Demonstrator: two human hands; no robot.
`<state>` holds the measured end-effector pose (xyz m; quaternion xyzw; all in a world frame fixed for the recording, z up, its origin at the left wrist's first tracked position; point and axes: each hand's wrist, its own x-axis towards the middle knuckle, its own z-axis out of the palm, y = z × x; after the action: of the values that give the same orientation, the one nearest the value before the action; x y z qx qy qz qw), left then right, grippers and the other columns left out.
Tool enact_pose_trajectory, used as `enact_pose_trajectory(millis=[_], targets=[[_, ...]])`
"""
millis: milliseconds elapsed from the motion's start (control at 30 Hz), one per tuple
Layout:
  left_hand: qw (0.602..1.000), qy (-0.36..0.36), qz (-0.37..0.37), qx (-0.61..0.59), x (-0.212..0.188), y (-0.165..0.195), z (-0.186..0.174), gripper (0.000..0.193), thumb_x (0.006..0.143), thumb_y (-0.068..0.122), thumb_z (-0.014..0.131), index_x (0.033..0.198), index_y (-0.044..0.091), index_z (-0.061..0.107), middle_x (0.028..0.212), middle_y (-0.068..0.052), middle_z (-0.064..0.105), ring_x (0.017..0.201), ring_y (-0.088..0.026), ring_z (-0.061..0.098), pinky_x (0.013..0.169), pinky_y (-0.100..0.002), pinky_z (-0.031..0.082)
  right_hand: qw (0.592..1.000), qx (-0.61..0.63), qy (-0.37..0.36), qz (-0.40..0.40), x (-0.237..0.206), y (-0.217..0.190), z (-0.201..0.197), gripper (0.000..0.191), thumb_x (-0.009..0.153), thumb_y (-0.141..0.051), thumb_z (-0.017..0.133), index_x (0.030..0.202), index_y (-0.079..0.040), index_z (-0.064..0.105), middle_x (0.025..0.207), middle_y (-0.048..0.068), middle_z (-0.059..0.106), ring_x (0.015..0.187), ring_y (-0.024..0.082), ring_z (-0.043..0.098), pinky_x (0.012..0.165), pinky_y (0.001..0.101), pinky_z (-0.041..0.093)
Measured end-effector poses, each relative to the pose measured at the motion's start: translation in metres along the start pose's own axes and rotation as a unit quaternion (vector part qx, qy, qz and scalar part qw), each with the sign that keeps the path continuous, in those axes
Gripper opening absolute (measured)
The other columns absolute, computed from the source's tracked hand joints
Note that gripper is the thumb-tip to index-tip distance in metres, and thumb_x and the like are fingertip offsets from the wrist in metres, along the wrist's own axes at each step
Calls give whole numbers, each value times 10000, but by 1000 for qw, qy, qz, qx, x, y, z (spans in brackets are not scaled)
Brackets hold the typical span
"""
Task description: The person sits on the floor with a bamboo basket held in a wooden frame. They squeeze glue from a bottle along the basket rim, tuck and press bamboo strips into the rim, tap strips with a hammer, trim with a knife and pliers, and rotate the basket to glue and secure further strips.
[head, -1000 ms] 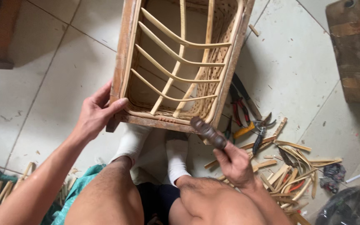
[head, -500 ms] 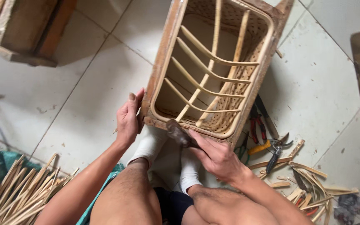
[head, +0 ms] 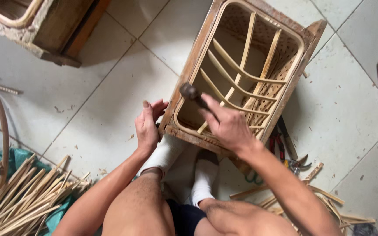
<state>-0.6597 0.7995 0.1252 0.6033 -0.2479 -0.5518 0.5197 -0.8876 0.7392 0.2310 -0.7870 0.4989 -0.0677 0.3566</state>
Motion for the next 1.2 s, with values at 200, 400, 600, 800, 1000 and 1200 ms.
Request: enact_pose_trajectory(millis=[200,400,600,800,1000,1200], targets=[[1000,-6,6,7,1,-1,0,729,1076,522,341,1289,-114,627,1203,-210,735,1132,-267,711,1041,-387,546,987,29,111,-113,15,1,-4,426,1132,-219,473,1502,-10,465,884,120,694,459,92,519,410,264,432],[988,-91,43,119,4,13,3,531,994,363,616,1337,-41,642,1310,-151,687,1183,-223,665,1047,-382,546,994,69,83,26,26,8,-23,503,1085,-275,473,1537,-54,466,676,118,703,392,119,514,397,288,443],[973,-162,-22,164,21,36,7,660,857,263,785,1434,29,566,1468,-108,593,1323,-199,584,1104,-379,486,996,65,65,14,50,20,-25,446,1085,-247,458,1476,-38,501,1206,237,659,387,151,533,358,293,460],[973,-159,-45,160,21,42,12,680,856,266,784,1452,34,551,1472,-110,591,1348,-198,569,1107,-376,488,988,125,84,35,65,28,-48,446,1075,-266,490,1460,-45,525,893,118,746,463,96,607,390,245,542],[982,-134,-68,113,14,32,9,662,887,234,749,1478,39,524,1485,-109,575,1311,-201,585,1109,-356,469,973,118,199,18,62,50,-95,470,1158,-268,396,1575,-55,431,737,48,631,518,109,585,446,270,500],[985,-137,-41,94,12,30,12,631,914,188,728,1478,5,511,1500,-123,559,1330,-189,564,1139,-343,449,969,110,216,-52,71,41,-71,465,1143,-254,434,1546,-23,424,797,48,695,501,102,599,460,268,507]])
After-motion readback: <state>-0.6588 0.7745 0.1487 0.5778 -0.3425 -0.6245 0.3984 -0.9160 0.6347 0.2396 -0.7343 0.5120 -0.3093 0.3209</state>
